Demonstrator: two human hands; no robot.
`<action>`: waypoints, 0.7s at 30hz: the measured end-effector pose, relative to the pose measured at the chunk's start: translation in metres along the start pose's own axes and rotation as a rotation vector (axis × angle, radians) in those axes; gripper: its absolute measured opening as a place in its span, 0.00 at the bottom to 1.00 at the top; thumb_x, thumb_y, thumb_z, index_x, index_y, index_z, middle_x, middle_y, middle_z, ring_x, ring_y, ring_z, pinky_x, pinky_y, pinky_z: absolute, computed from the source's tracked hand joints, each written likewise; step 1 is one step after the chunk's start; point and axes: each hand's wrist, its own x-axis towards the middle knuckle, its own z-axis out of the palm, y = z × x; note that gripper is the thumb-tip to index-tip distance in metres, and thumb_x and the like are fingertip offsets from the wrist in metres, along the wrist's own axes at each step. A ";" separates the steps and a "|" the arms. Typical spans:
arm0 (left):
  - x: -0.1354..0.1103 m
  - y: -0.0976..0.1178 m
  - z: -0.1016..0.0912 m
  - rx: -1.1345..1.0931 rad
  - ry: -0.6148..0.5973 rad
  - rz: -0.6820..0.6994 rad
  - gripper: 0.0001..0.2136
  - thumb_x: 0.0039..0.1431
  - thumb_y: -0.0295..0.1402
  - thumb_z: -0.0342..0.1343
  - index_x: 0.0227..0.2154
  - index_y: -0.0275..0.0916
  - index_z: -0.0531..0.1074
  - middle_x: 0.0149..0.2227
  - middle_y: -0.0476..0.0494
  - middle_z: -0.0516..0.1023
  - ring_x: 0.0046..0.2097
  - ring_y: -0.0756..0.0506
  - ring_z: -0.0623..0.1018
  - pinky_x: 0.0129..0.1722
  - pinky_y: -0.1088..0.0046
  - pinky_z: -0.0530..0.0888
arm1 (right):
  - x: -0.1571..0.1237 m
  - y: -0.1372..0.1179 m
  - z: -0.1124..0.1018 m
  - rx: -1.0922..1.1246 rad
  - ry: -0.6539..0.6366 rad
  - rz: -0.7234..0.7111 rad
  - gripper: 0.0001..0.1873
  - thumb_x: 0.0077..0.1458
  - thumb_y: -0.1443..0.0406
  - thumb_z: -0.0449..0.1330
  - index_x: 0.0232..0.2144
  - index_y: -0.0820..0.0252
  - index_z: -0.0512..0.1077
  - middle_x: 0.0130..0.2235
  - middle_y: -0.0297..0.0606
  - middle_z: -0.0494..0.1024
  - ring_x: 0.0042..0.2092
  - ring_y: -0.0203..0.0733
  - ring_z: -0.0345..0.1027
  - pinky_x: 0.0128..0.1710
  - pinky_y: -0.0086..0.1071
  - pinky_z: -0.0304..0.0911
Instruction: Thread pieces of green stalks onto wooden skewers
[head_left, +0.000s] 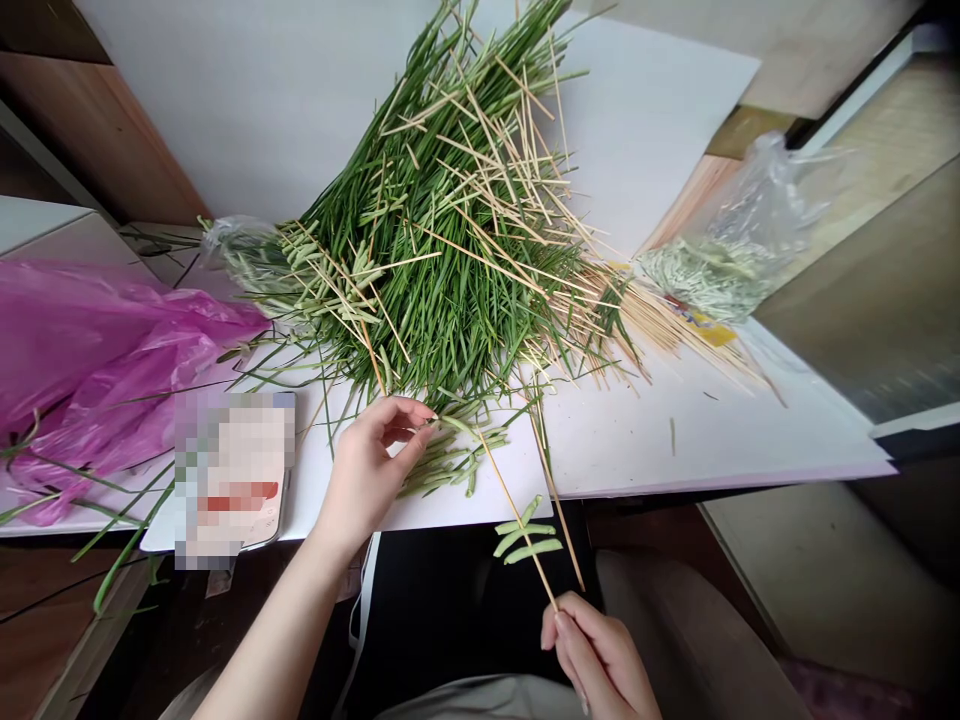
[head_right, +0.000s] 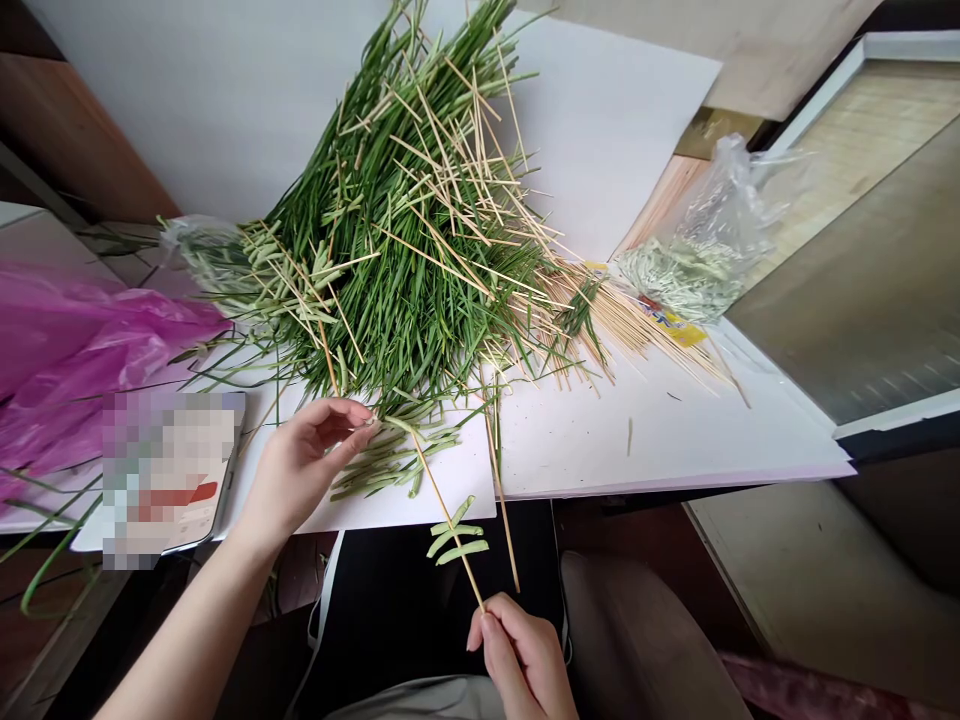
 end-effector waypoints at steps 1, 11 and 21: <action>0.000 0.001 0.000 -0.050 0.019 -0.011 0.09 0.58 0.39 0.66 0.37 0.40 0.77 0.39 0.45 0.78 0.40 0.45 0.80 0.43 0.68 0.77 | 0.000 -0.001 0.001 -0.013 0.005 0.007 0.29 0.70 0.42 0.52 0.27 0.56 0.68 0.21 0.23 0.49 0.23 0.34 0.42 0.24 0.33 0.39; -0.005 0.013 0.004 -0.417 -0.141 -0.121 0.08 0.55 0.34 0.70 0.34 0.38 0.78 0.43 0.44 0.79 0.38 0.49 0.74 0.39 0.74 0.73 | 0.003 0.001 0.002 -0.081 -0.091 -0.039 0.29 0.72 0.44 0.49 0.27 0.56 0.65 0.22 0.24 0.49 0.23 0.34 0.42 0.23 0.32 0.38; -0.008 0.014 0.010 -0.462 -0.312 -0.211 0.09 0.55 0.31 0.70 0.40 0.38 0.84 0.33 0.48 0.75 0.35 0.50 0.74 0.40 0.74 0.73 | 0.004 0.007 0.001 -0.036 -0.110 -0.042 0.28 0.73 0.45 0.48 0.28 0.56 0.65 0.22 0.24 0.49 0.23 0.34 0.41 0.24 0.32 0.38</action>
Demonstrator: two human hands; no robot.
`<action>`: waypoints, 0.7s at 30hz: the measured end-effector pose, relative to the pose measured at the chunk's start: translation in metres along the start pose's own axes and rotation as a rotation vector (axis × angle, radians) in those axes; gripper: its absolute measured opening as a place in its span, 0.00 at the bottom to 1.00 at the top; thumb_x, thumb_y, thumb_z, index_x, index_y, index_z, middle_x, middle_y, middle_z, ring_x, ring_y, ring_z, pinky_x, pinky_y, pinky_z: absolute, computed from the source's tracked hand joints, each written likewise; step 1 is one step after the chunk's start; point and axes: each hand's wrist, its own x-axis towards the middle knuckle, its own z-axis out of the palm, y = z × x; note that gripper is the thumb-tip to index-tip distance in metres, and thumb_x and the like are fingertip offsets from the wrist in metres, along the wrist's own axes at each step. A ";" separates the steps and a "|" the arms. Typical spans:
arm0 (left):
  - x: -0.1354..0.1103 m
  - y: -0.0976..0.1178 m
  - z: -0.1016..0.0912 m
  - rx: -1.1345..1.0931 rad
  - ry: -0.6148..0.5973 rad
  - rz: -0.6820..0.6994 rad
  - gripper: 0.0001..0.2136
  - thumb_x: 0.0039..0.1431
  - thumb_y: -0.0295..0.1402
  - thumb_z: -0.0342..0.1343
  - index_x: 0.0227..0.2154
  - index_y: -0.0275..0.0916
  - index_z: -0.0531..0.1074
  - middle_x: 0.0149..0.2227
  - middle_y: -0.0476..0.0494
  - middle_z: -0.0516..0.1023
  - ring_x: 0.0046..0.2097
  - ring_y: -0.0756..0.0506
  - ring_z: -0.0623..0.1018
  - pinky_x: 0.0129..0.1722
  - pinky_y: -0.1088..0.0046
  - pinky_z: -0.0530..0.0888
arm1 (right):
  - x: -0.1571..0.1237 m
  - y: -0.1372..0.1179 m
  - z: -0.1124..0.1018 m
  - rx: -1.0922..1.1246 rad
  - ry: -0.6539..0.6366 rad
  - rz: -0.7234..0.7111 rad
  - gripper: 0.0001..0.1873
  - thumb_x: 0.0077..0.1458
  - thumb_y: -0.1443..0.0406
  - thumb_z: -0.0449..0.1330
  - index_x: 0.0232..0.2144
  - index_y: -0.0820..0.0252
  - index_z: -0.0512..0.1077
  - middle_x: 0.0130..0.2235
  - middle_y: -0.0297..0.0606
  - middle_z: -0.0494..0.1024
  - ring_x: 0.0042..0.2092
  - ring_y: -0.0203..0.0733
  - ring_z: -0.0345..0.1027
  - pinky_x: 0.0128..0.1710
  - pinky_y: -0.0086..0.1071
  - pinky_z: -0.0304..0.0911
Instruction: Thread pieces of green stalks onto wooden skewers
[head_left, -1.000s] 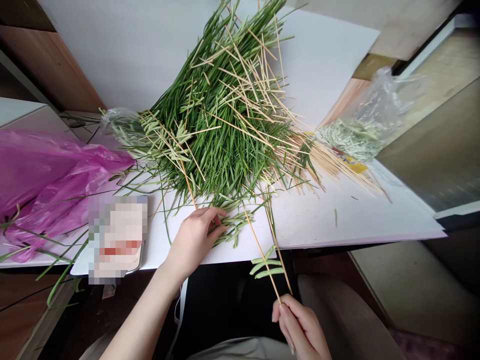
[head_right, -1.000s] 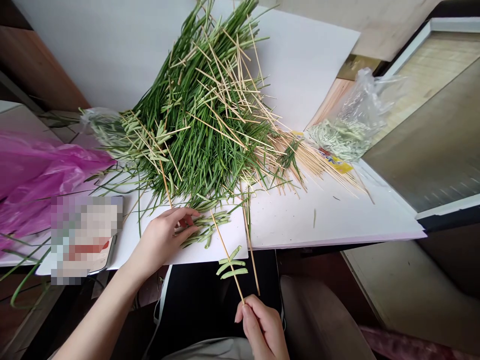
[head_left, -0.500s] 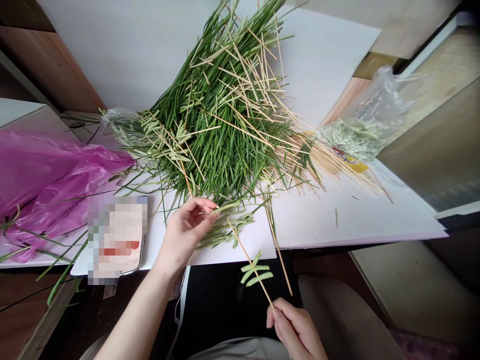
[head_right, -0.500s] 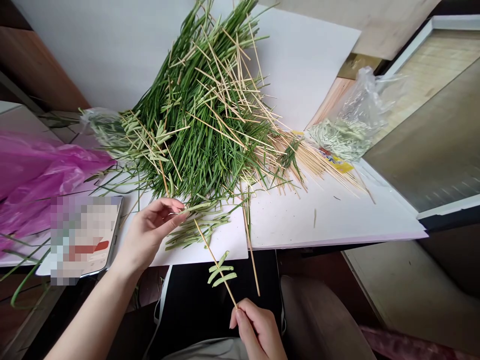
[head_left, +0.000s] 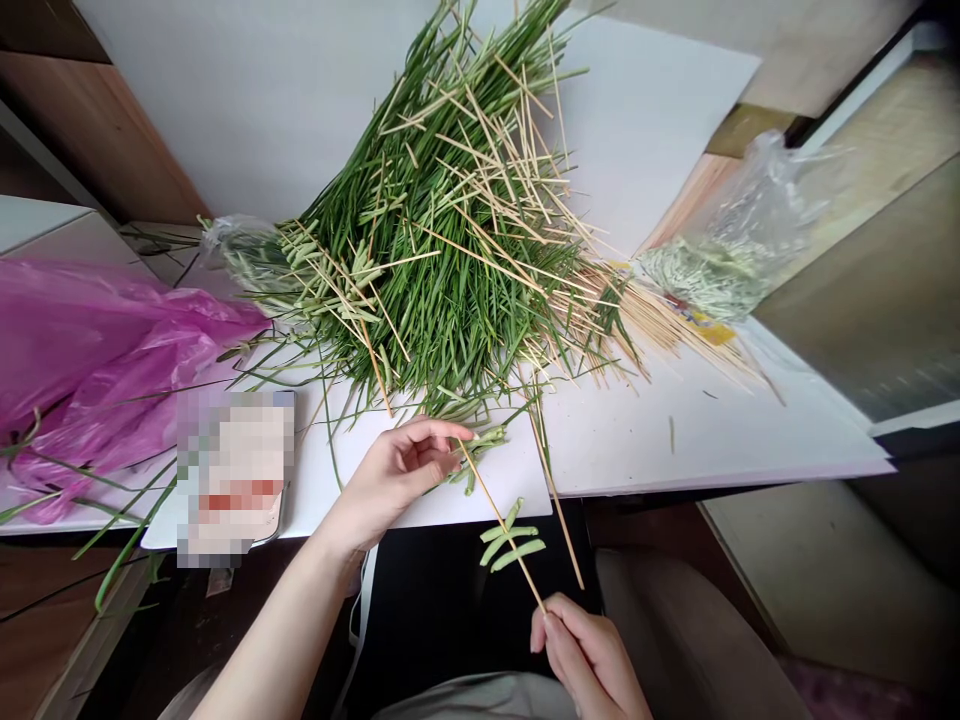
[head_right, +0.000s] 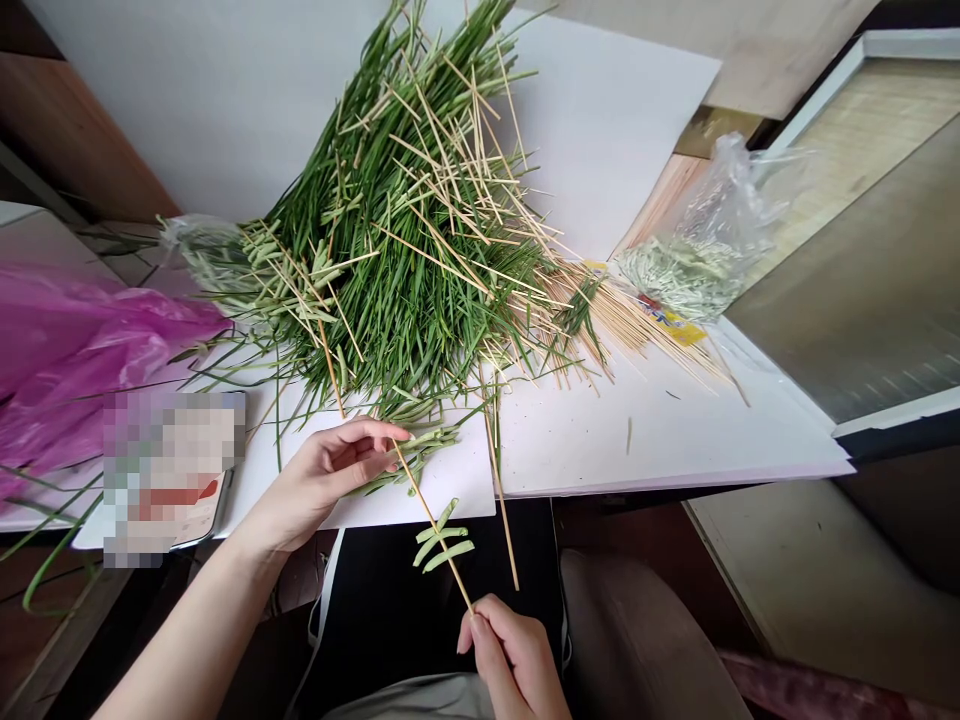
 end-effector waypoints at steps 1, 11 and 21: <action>0.000 -0.001 0.001 -0.021 -0.005 -0.007 0.08 0.55 0.31 0.70 0.38 0.38 0.84 0.34 0.47 0.76 0.36 0.49 0.75 0.41 0.74 0.74 | 0.000 0.000 0.000 -0.007 0.001 -0.005 0.28 0.73 0.45 0.48 0.28 0.56 0.65 0.22 0.24 0.49 0.23 0.34 0.42 0.24 0.32 0.39; 0.002 -0.007 0.002 -0.216 0.065 -0.056 0.09 0.51 0.32 0.73 0.30 0.36 0.78 0.29 0.48 0.79 0.32 0.51 0.76 0.35 0.79 0.74 | -0.002 0.000 -0.001 -0.033 0.001 -0.035 0.27 0.74 0.47 0.48 0.28 0.56 0.66 0.22 0.24 0.50 0.23 0.34 0.43 0.24 0.32 0.40; 0.004 -0.005 0.002 -0.363 0.174 -0.120 0.16 0.52 0.39 0.74 0.40 0.36 0.82 0.30 0.47 0.80 0.33 0.50 0.80 0.36 0.80 0.78 | -0.001 0.001 -0.004 -0.055 0.018 -0.022 0.27 0.74 0.47 0.48 0.28 0.56 0.66 0.22 0.24 0.49 0.24 0.34 0.43 0.24 0.32 0.40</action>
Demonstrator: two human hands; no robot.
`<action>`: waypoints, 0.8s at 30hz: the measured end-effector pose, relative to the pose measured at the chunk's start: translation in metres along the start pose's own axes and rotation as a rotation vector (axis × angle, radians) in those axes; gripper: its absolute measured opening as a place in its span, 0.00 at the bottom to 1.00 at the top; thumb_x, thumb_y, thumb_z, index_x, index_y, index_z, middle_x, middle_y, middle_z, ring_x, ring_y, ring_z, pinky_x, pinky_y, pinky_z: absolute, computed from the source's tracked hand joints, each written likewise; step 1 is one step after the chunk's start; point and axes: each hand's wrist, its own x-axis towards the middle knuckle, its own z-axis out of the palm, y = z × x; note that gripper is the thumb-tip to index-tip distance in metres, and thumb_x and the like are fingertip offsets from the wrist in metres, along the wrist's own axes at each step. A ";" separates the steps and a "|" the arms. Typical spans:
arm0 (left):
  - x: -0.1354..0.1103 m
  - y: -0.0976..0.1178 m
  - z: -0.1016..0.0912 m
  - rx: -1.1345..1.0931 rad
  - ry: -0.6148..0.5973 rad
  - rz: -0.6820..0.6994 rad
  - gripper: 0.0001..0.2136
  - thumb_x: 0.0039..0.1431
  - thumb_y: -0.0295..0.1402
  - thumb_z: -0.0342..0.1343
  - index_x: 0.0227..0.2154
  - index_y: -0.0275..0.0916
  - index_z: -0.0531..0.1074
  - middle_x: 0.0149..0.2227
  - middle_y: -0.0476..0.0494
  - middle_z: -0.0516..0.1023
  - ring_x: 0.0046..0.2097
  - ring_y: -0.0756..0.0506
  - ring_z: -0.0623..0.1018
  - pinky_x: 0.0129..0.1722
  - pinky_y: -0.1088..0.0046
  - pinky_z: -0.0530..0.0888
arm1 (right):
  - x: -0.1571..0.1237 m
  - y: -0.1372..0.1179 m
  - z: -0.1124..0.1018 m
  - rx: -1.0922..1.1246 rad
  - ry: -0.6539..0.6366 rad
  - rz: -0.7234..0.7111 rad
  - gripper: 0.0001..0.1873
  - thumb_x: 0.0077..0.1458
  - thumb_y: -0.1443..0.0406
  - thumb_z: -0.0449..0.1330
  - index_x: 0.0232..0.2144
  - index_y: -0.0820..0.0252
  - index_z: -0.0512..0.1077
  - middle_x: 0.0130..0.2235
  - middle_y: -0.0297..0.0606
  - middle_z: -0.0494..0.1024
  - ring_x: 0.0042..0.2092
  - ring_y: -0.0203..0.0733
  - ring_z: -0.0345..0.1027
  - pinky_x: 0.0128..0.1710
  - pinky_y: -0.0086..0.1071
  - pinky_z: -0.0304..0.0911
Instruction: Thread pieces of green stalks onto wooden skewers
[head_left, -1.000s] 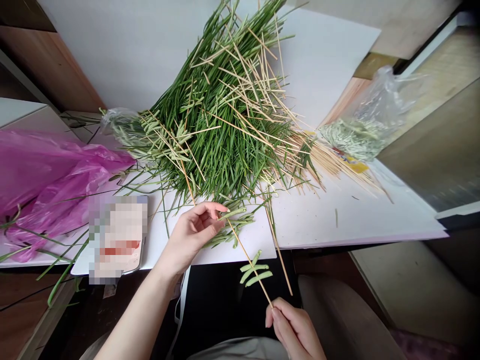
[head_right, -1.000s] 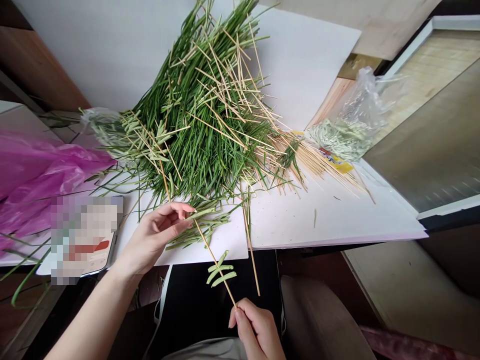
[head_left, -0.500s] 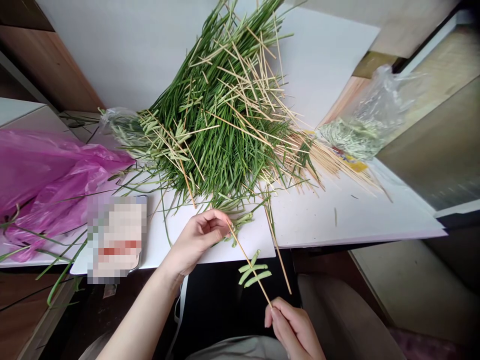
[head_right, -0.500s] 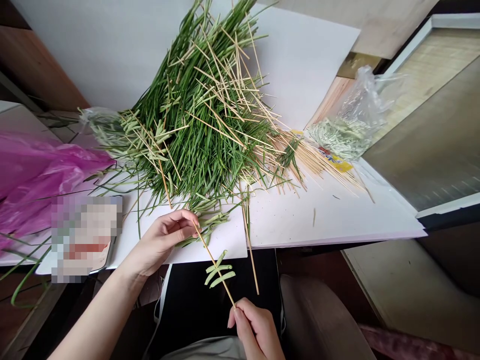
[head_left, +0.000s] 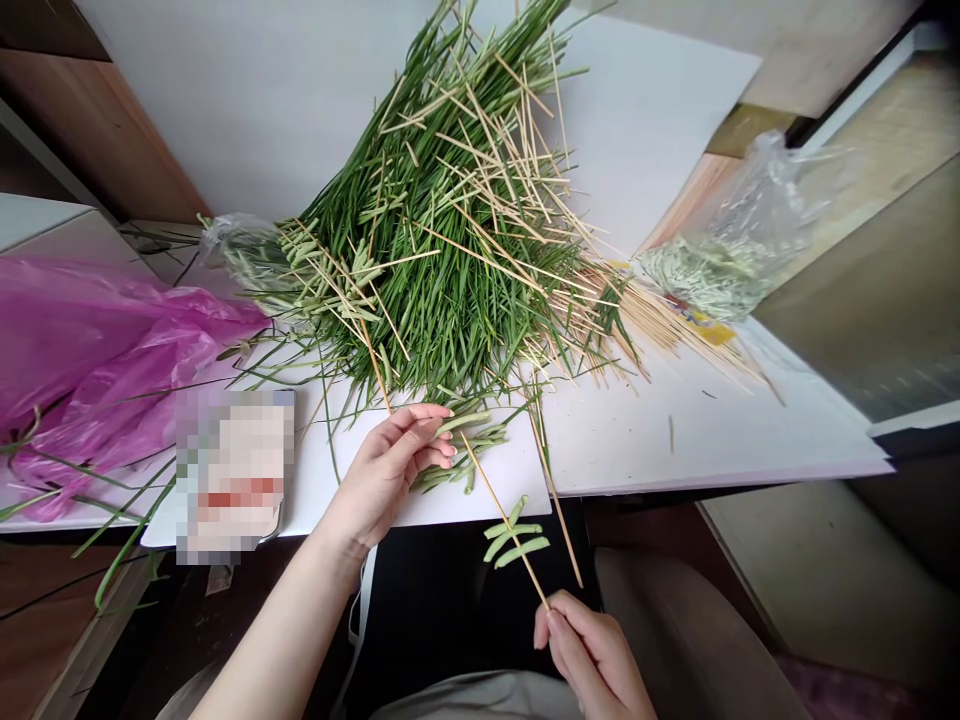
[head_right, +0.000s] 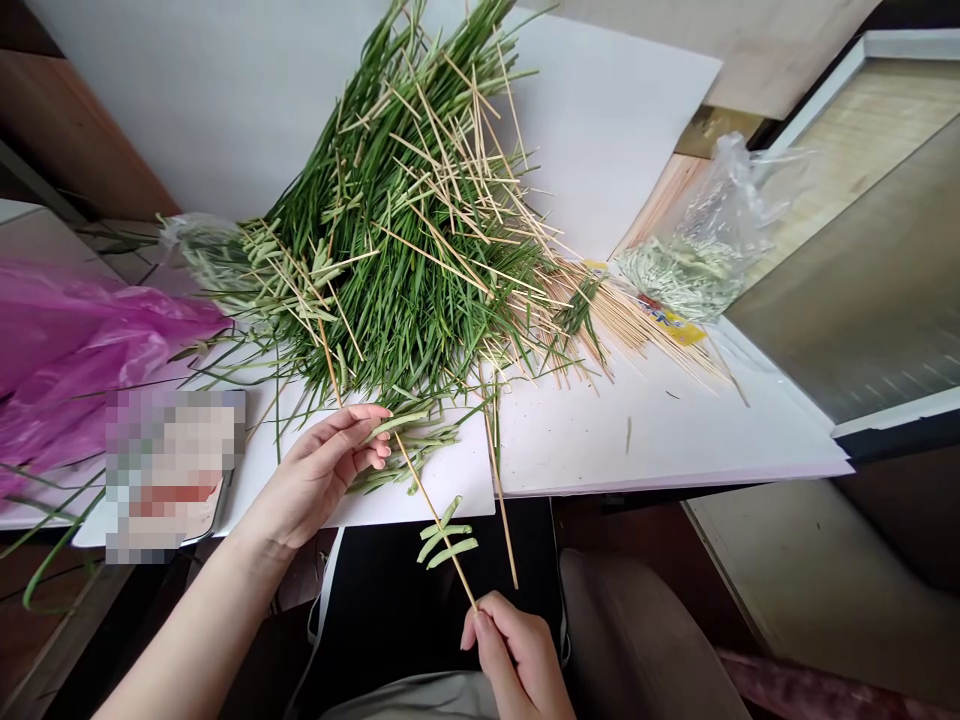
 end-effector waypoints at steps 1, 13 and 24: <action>0.000 0.001 0.001 0.011 -0.014 0.002 0.17 0.52 0.40 0.74 0.41 0.35 0.83 0.30 0.46 0.81 0.33 0.51 0.80 0.35 0.80 0.78 | 0.001 0.000 0.000 0.003 -0.004 0.001 0.27 0.74 0.47 0.48 0.28 0.56 0.66 0.22 0.24 0.50 0.24 0.34 0.43 0.24 0.32 0.40; -0.001 -0.005 -0.002 0.155 -0.079 0.054 0.12 0.54 0.37 0.74 0.39 0.38 0.86 0.29 0.47 0.82 0.29 0.52 0.78 0.33 0.79 0.76 | 0.002 -0.003 0.001 -0.004 0.000 0.000 0.28 0.73 0.46 0.48 0.28 0.56 0.66 0.23 0.24 0.50 0.24 0.34 0.44 0.24 0.32 0.40; -0.001 -0.002 0.001 0.137 0.009 0.100 0.12 0.47 0.35 0.77 0.34 0.36 0.86 0.28 0.44 0.84 0.30 0.49 0.79 0.33 0.74 0.78 | 0.000 -0.016 0.005 0.015 0.044 0.083 0.32 0.69 0.39 0.48 0.26 0.56 0.65 0.21 0.23 0.47 0.23 0.34 0.40 0.25 0.34 0.37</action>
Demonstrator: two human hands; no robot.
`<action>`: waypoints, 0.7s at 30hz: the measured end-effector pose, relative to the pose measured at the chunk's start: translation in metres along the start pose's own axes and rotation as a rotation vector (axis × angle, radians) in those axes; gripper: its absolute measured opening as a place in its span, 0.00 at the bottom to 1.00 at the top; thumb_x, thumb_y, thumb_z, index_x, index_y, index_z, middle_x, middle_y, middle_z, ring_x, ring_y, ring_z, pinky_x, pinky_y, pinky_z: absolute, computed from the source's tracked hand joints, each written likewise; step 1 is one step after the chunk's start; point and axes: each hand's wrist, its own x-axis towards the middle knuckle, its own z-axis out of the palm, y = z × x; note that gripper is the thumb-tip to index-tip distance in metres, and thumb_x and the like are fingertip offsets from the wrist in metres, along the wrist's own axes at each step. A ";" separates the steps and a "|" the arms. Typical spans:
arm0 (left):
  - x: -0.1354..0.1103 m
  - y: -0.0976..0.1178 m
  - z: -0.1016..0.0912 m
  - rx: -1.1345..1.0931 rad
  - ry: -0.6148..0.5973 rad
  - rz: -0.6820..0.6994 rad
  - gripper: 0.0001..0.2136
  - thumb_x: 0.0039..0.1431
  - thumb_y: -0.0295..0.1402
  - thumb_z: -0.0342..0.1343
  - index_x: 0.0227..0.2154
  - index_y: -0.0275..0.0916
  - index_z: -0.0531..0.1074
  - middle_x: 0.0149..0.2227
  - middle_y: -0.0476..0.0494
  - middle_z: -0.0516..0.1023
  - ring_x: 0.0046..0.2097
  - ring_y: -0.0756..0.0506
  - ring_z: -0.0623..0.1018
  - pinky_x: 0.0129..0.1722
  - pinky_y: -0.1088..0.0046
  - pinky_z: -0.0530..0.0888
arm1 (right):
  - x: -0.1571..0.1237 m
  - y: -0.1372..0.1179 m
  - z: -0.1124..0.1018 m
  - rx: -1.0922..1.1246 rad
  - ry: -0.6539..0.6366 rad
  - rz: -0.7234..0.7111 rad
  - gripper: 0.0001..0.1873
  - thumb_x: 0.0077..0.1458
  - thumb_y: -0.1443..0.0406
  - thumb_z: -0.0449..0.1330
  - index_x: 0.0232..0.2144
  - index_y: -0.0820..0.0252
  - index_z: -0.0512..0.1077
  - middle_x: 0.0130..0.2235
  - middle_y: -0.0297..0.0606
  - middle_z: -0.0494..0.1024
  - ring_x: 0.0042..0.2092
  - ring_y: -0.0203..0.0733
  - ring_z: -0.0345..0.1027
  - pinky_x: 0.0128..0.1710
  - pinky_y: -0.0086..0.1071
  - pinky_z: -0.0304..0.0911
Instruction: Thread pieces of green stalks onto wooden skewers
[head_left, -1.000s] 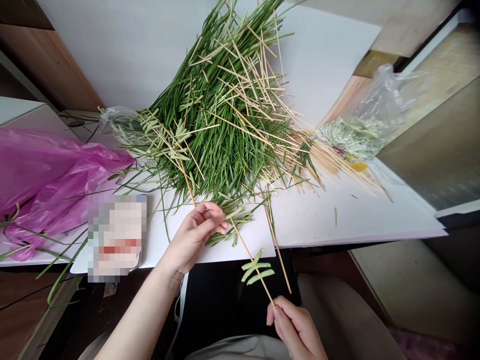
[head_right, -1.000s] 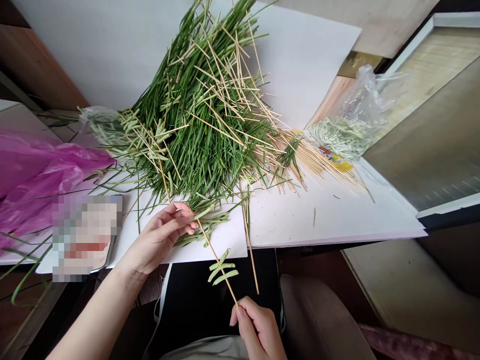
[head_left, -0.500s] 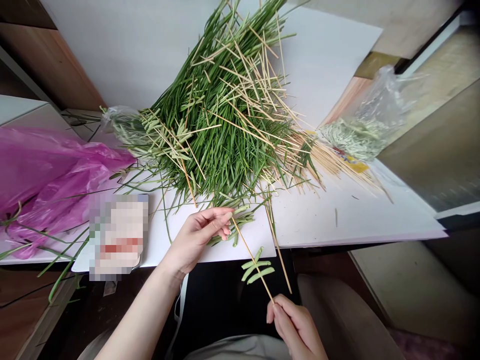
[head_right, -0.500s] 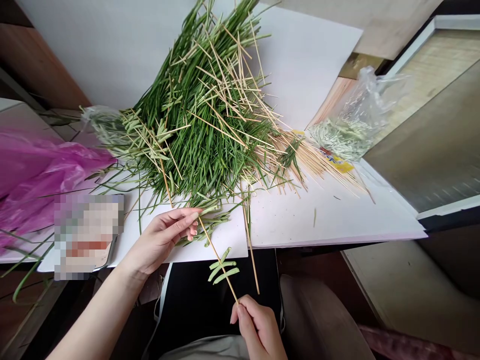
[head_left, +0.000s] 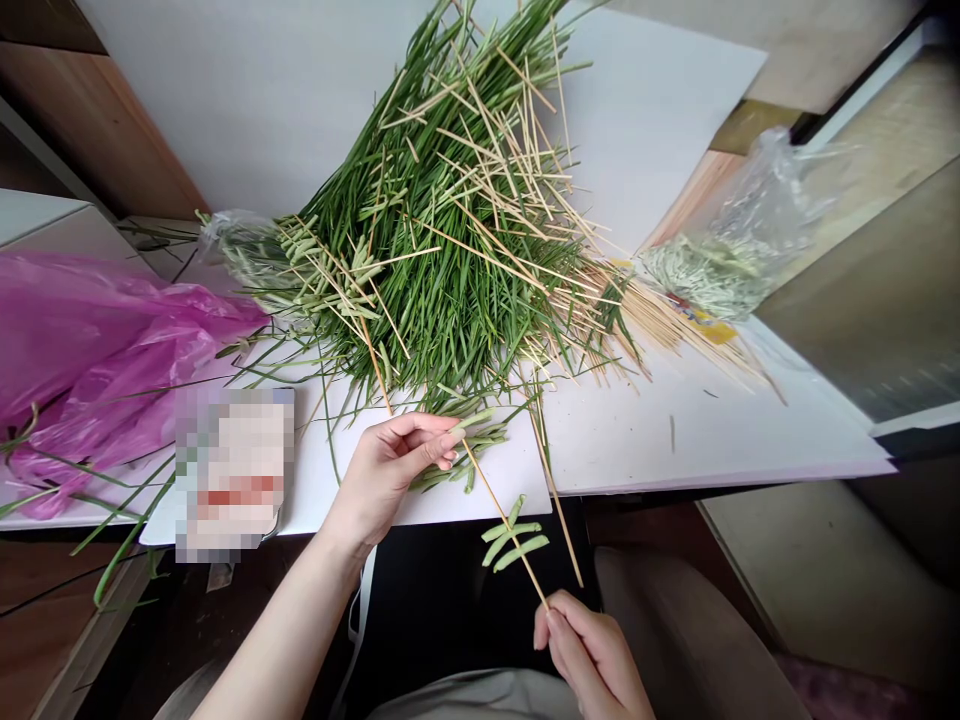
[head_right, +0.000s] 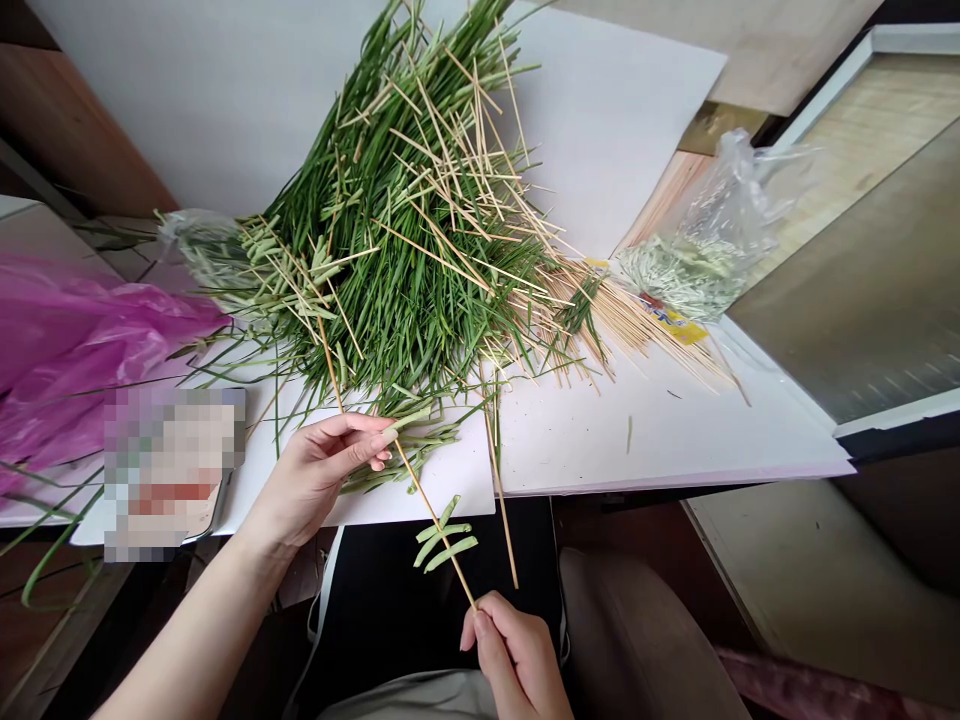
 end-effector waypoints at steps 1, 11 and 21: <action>0.000 0.000 0.000 0.003 0.001 0.003 0.12 0.47 0.35 0.77 0.34 0.36 0.86 0.28 0.44 0.84 0.30 0.49 0.79 0.33 0.74 0.78 | 0.000 -0.001 0.000 0.009 0.000 0.009 0.32 0.69 0.38 0.48 0.26 0.56 0.65 0.21 0.23 0.46 0.23 0.34 0.40 0.25 0.34 0.36; 0.000 0.000 -0.002 0.029 -0.009 0.015 0.13 0.48 0.36 0.77 0.37 0.38 0.87 0.28 0.45 0.84 0.29 0.51 0.78 0.33 0.76 0.78 | -0.001 0.001 0.001 0.090 -0.006 0.018 0.31 0.69 0.39 0.50 0.27 0.56 0.64 0.22 0.22 0.47 0.23 0.33 0.38 0.25 0.34 0.34; -0.001 -0.002 -0.002 0.085 -0.020 0.044 0.12 0.49 0.37 0.76 0.36 0.39 0.88 0.28 0.44 0.84 0.28 0.49 0.78 0.33 0.74 0.78 | -0.001 -0.002 0.001 0.066 0.011 0.012 0.31 0.69 0.40 0.50 0.26 0.56 0.64 0.22 0.23 0.47 0.24 0.34 0.39 0.25 0.34 0.36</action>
